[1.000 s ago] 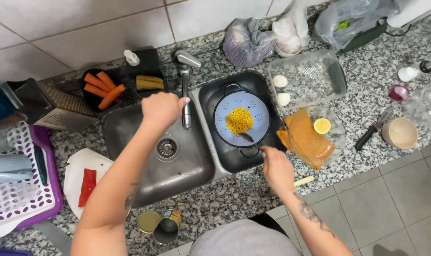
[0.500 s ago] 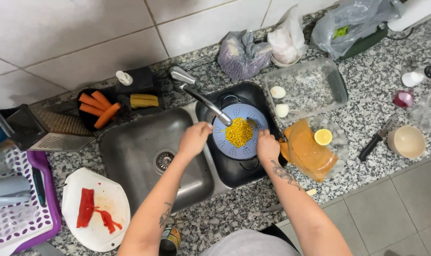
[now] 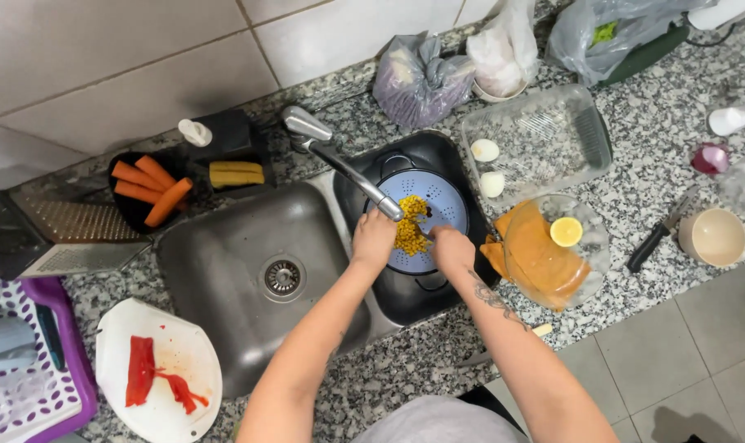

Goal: The person prepares several salad bowls by adding corn with a spoon, then adds sliced hard-boiled eggs by hand, and finally places lids on the finished bowls.

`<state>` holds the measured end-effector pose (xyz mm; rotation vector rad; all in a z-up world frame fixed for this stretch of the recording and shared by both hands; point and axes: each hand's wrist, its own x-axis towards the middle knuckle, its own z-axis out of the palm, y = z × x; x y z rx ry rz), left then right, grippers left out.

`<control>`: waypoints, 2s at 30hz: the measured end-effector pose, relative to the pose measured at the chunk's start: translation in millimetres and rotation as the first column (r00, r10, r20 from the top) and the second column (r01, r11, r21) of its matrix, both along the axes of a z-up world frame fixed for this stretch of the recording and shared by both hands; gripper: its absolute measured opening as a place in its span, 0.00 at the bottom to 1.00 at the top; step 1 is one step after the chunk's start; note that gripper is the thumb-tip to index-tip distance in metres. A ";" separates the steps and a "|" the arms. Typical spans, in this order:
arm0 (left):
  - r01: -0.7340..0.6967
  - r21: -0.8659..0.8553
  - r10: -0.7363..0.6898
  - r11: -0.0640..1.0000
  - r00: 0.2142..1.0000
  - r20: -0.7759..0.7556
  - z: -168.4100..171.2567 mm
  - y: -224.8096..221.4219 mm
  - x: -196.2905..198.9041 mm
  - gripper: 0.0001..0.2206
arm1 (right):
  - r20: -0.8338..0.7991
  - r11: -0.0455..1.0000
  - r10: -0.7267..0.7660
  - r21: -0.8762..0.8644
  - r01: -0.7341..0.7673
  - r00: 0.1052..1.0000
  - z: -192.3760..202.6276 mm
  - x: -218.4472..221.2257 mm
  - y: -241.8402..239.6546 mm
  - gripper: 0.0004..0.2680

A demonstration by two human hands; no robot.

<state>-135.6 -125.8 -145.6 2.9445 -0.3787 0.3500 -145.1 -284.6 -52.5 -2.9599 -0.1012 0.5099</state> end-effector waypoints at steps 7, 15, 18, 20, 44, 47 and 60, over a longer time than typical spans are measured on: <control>-0.267 -0.221 0.062 0.938 0.758 -0.650 66.4 -15.7 23.1 0.19 | 0.141 0.993 0.006 -0.121 0.012 0.990 23.4 -2.3 -8.0 0.09; -0.578 -0.528 0.003 0.622 0.676 -0.737 68.9 -14.0 21.0 0.10 | 0.156 0.994 0.001 -0.104 0.015 0.988 -18.7 -1.9 -14.5 0.07; -0.763 -0.604 -0.010 0.228 0.619 -0.785 74.4 -18.1 18.7 0.13 | 0.060 0.996 -0.075 -0.038 0.077 0.995 -53.0 0.7 -18.4 0.11; -0.785 -0.594 -0.057 0.175 0.594 -0.802 74.1 -16.4 17.4 0.12 | 0.044 0.996 -0.085 -0.033 0.087 0.995 -45.9 3.1 -12.3 0.10; -0.350 -0.681 -0.194 0.643 0.786 -0.587 99.1 5.9 11.8 0.15 | -0.312 0.782 -0.396 0.377 0.495 0.863 67.3 -12.5 3.8 0.11; -0.282 -0.727 -0.196 0.626 0.845 -0.497 109.3 3.2 8.1 0.13 | -0.306 0.770 -0.411 0.388 0.507 0.859 61.4 -19.3 -2.3 0.11; -0.735 -0.522 -0.452 -0.433 0.678 -0.579 92.7 -17.2 -1.2 0.22 | -0.157 0.748 -0.406 0.509 0.426 0.901 102.2 -41.8 -22.0 0.10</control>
